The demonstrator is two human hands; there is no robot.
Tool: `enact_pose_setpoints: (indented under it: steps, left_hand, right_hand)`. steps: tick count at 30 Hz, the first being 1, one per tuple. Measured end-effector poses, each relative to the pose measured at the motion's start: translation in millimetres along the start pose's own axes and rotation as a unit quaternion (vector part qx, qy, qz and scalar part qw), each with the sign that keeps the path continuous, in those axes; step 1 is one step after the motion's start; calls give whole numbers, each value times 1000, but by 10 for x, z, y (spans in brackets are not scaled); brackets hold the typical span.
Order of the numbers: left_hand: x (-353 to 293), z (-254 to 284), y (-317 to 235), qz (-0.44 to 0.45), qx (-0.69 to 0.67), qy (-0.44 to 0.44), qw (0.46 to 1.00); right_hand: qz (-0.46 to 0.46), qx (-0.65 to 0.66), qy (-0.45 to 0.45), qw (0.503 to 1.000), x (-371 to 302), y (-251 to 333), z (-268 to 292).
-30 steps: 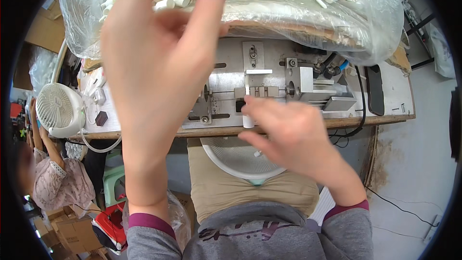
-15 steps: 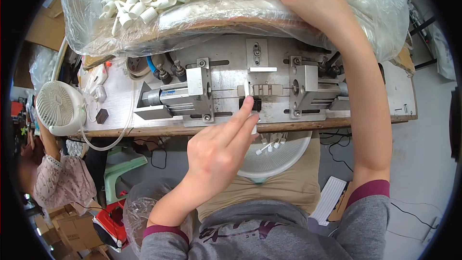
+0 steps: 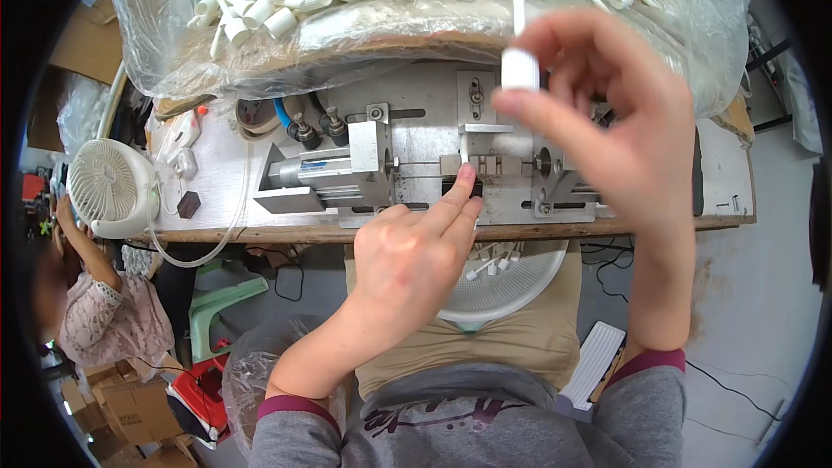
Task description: Assembling small white plastic components using a pneumatic assembly machine.
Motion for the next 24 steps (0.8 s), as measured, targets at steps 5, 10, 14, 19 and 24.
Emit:
enact_pose_setpoints:
  steps: [5, 10, 14, 19, 24]
  left_hand:
    - [385, 487, 31, 14, -121, 4, 992]
    - [1119, 944, 326, -46, 48, -239, 969]
    - [1377, 922, 341, -30, 114, -257, 959]
    - [1611, 923, 380, -62, 150, -181, 970]
    - [1676, 817, 486, -150, 95, -208, 962]
  right_hand:
    - [121, -115, -12, 986, -584, 118, -177]
    - [141, -165, 53, 975, -963, 211, -519]
    - [105, -242, 122, 957, -1029, 225, -715]
    - [118, -305, 152, 933, -949, 197, -749]
    - [120, -300, 151, 934, -892, 153, -711]
Point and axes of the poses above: each hand's wrist, its own x-axis towards the middle knuckle, its own z-axis out of the back of the hand, y = z × x, the point moved 1 cm from there along x, towards the middle knuckle, and after that the axes turned 13 degrees about z, right-handed, at the moved point
